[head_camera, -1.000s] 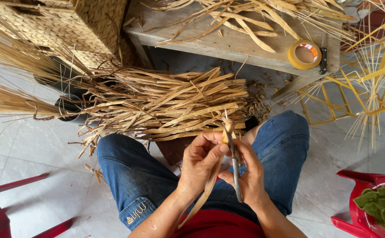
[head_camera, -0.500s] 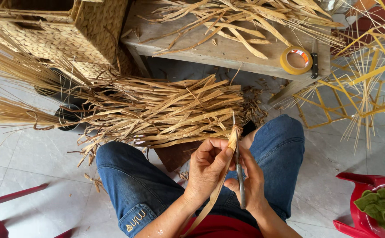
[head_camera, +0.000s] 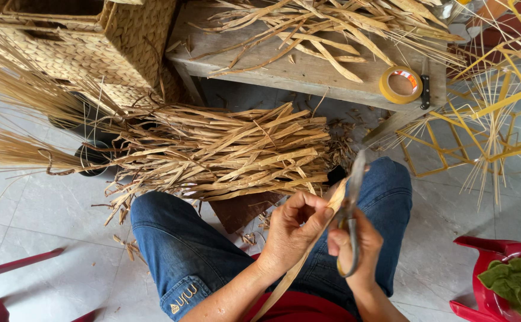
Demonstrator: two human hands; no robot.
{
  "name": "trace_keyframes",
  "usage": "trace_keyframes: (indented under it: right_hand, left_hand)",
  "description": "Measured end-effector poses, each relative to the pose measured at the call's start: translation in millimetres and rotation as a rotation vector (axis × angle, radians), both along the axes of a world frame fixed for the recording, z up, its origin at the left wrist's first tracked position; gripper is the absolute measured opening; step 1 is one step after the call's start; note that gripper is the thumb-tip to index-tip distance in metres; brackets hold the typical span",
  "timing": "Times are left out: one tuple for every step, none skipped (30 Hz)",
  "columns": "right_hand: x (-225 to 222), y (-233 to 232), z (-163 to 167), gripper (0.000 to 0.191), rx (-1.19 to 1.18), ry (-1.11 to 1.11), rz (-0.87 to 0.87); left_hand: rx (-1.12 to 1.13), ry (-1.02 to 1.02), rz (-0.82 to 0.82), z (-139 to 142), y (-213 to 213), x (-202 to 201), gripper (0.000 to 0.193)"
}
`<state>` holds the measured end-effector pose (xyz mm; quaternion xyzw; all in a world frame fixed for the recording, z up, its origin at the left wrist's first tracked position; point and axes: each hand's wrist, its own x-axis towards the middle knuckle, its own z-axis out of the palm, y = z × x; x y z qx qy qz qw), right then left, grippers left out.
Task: The person sits on the floor beside a large pile of dried plant leaves and stalks, cutting strips with scissors. They pick up individual stalks, trim off ends and damaged sections, and place the trimmed pieces back onto the pile or aside.
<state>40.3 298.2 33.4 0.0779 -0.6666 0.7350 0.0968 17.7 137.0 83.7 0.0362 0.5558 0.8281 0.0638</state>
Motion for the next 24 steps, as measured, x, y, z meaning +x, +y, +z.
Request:
trace_keyframes:
  right_hand:
    - [-4, 2, 1, 0.046, -0.066, 0.027, 0.018]
    - [-5, 5, 3, 0.049, -0.058, 0.013, 0.026]
    - [-3, 7, 5, 0.052, -0.050, -0.001, 0.031]
    - [-4, 7, 6, 0.054, -0.040, -0.013, 0.033]
    - [-3, 7, 6, 0.059, 0.006, -0.002, 0.062]
    - [-2, 4, 6, 0.064, 0.051, 0.008, 0.094]
    - [-2, 1, 5, 0.070, 0.097, 0.017, 0.128]
    - [0, -1, 6, 0.068, 0.124, -0.051, 0.096]
    - [1, -4, 6, 0.066, 0.151, -0.120, 0.064]
    - [0, -5, 6, 0.064, 0.177, -0.187, 0.035]
    - [-2, -4, 8, 0.065, 0.137, -0.118, 0.024]
    - [-4, -1, 10, 0.066, 0.098, -0.051, 0.014]
    - [-8, 2, 12, 0.067, 0.059, 0.011, 0.004]
    - [-12, 8, 14, 0.060, -0.134, -0.081, -0.087]
    - [-18, 15, 17, 0.054, -0.325, -0.170, -0.177]
    - [-23, 23, 19, 0.054, -0.346, -0.117, -0.208]
    - [-27, 32, 22, 0.054, -0.366, -0.066, -0.236]
    - [-29, 41, 24, 0.052, -0.384, -0.026, -0.278]
    - [-31, 49, 25, 0.049, -0.402, 0.015, -0.320]
    - [-31, 57, 25, 0.049, -0.407, 0.039, -0.316]
    - [-30, 64, 26, 0.049, -0.412, 0.064, -0.315]
    - [-27, 71, 25, 0.049, -0.418, 0.088, -0.316]
    - [-23, 76, 25, 0.048, -0.420, 0.090, -0.295]
    - [-20, 81, 23, 0.048, -0.424, 0.094, -0.272]
  left_hand:
    - [-0.009, -0.010, 0.013, 1, 1, 2, 0.012]
    - [-0.018, -0.022, 0.025, 1, 2, 4, 0.012]
    - [-0.067, 0.011, 0.066, 2, 2, 6, 0.011]
    - [-0.114, 0.046, 0.104, 3, 3, 5, 0.010]
    - [-0.160, 0.083, 0.141, 5, 4, 5, 0.009]
    - [-0.209, 0.122, 0.162, 7, 5, 5, 0.008]
    - [-0.259, 0.161, 0.184, 9, 6, 5, 0.010]
    - [-0.311, 0.201, 0.207, 12, 6, 6, 0.014]
    - [-0.422, 0.297, 0.241, 14, 5, 9, 0.016]
    - [-0.534, 0.395, 0.276, 15, 3, 14, 0.018]
    - [-0.646, 0.492, 0.311, 16, 1, 18, 0.021]
    - [-0.588, 0.520, 0.240, 15, 0, 24, 0.018]
    - [-0.527, 0.545, 0.166, 13, 0, 33, 0.015]
    - [-0.463, 0.566, 0.093, 10, 0, 41, 0.014]
    - [-0.433, 0.434, -0.111, 4, 0, 47, 0.022]
    - [-0.397, 0.306, -0.312, -2, 0, 52, 0.030]
    - [-0.354, 0.176, -0.509, -9, 0, 57, 0.038]
    - [-0.241, 0.017, -0.487, -18, 1, 57, 0.046]
    - [-0.125, -0.139, -0.462, -28, 3, 51, 0.053]
    - [-0.009, -0.291, -0.435, -36, 4, 49, 0.062]
    - [0.210, -0.416, -0.264, -44, 1, 45, 0.068]
    - [0.426, -0.535, -0.089, -52, -6, 37, 0.074]
    - [0.481, -0.526, 0.025, -59, -15, 30, 0.066]
    - [0.533, -0.512, 0.141, -64, -24, 27, 0.059]
